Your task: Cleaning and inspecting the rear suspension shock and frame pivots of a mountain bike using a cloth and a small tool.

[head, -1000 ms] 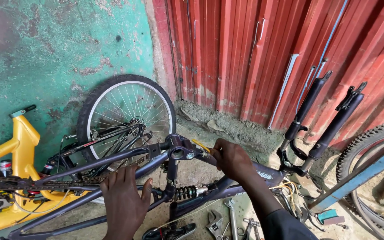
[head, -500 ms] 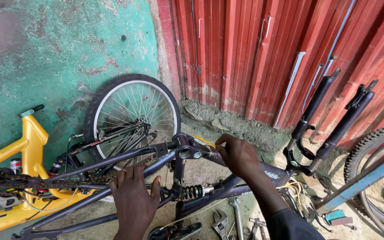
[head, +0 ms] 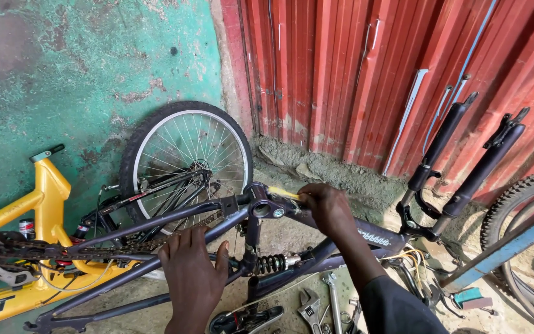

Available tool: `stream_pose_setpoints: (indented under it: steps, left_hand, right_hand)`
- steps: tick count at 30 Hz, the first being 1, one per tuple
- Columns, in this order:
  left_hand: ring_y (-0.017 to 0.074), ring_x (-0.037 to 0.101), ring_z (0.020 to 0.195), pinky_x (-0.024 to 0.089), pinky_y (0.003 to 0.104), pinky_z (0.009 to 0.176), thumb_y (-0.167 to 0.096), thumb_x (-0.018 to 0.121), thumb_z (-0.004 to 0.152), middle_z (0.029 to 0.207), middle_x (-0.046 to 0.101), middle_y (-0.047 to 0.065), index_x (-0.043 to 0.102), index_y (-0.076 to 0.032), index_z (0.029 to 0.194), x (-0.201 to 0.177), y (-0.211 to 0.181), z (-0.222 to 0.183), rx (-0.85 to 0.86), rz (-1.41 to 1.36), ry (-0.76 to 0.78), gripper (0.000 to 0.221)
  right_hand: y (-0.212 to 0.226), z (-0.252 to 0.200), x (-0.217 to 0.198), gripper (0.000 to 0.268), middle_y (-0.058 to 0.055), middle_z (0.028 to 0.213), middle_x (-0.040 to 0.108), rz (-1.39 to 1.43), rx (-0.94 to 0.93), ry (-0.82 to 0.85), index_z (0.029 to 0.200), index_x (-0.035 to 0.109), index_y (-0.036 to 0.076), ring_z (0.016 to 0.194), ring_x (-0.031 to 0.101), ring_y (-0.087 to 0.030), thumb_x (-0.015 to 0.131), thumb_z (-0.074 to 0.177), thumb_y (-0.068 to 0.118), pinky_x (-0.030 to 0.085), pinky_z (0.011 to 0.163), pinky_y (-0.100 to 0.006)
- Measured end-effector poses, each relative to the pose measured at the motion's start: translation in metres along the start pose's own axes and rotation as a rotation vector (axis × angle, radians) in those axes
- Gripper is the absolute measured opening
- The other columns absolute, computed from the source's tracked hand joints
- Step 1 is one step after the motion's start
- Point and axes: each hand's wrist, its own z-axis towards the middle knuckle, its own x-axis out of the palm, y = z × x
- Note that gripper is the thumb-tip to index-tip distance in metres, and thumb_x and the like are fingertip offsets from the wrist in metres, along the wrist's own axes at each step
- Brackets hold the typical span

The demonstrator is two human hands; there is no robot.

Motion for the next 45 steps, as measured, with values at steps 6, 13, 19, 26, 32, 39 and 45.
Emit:
stream_pose_setpoints:
  steps: [6,13,19,26,32,39,45]
  left_hand:
    - [0.0283,0.055,0.1,0.036,0.047,0.093,-0.042,0.068,0.091,0.101,0.063,0.006,0.063,-0.011,0.116,0.002,0.001,0.001,-0.017,-0.002,0.02,0.04]
    - [0.0286,0.057,0.098,0.037,0.048,0.094,-0.038,0.07,0.089,0.097,0.062,0.006,0.063,-0.011,0.113,0.001,-0.002,0.003,-0.042,-0.007,0.016,0.038]
    - [0.0302,0.057,0.101,0.039,0.048,0.096,-0.036,0.073,0.087,0.098,0.063,0.008,0.064,-0.008,0.112,-0.001,-0.006,0.001,-0.015,-0.012,-0.026,0.039]
    - [0.0303,0.057,0.104,0.038,0.049,0.097,-0.038,0.071,0.088,0.099,0.065,0.008,0.065,-0.008,0.115,0.001,-0.006,0.003,-0.044,0.039,0.002,0.041]
    - [0.0288,0.058,0.1,0.036,0.048,0.098,-0.037,0.069,0.087,0.097,0.067,0.007,0.068,-0.007,0.116,0.0,-0.01,0.004,-0.036,0.05,-0.015,0.041]
    - [0.0293,0.056,0.101,0.035,0.048,0.098,-0.041,0.067,0.09,0.099,0.066,0.009,0.068,-0.005,0.118,0.003,-0.01,0.003,-0.047,0.09,-0.016,0.045]
    - [0.0296,0.054,0.102,0.035,0.048,0.096,-0.041,0.067,0.089,0.1,0.065,0.007,0.066,-0.009,0.117,0.005,-0.007,0.003,-0.034,0.063,-0.016,0.042]
  right_hand:
    - [0.004,-0.003,-0.001,0.019,-0.006,0.099,0.077,-0.253,0.005,-0.045,0.104,0.081,0.02,0.054,0.06,-0.017,0.068,0.095,0.031,0.049,0.049,-0.028]
    - [0.034,-0.019,-0.026,0.023,0.005,0.099,0.077,-0.508,-0.11,-0.038,0.116,0.077,0.029,0.054,0.063,-0.014,0.066,0.096,0.034,0.048,0.046,-0.026]
    - [0.058,-0.033,-0.03,0.017,0.006,0.081,0.077,-0.55,-0.053,0.029,0.105,0.079,0.028,0.055,0.062,-0.014,0.063,0.102,0.032,0.049,0.052,-0.029]
    - [0.059,-0.028,-0.028,0.024,0.0,0.083,0.078,-0.48,-0.046,0.085,0.107,0.079,0.023,0.049,0.057,-0.012,0.058,0.103,0.014,0.048,0.046,-0.025]
    - [0.051,-0.026,-0.032,0.022,0.0,0.076,0.075,-0.54,-0.108,0.086,0.101,0.079,0.023,0.054,0.063,-0.015,0.058,0.103,0.02,0.054,0.052,-0.03]
    - [0.054,-0.024,-0.03,0.022,0.005,0.077,0.071,-0.537,-0.024,0.178,0.106,0.077,0.024,0.052,0.054,-0.008,0.056,0.109,0.023,0.046,0.048,-0.02]
    - [0.035,-0.013,-0.035,0.019,0.005,0.109,0.081,-0.209,0.099,0.206,0.111,0.08,0.025,0.08,0.074,-0.01,0.067,0.098,0.021,0.063,0.08,-0.023]
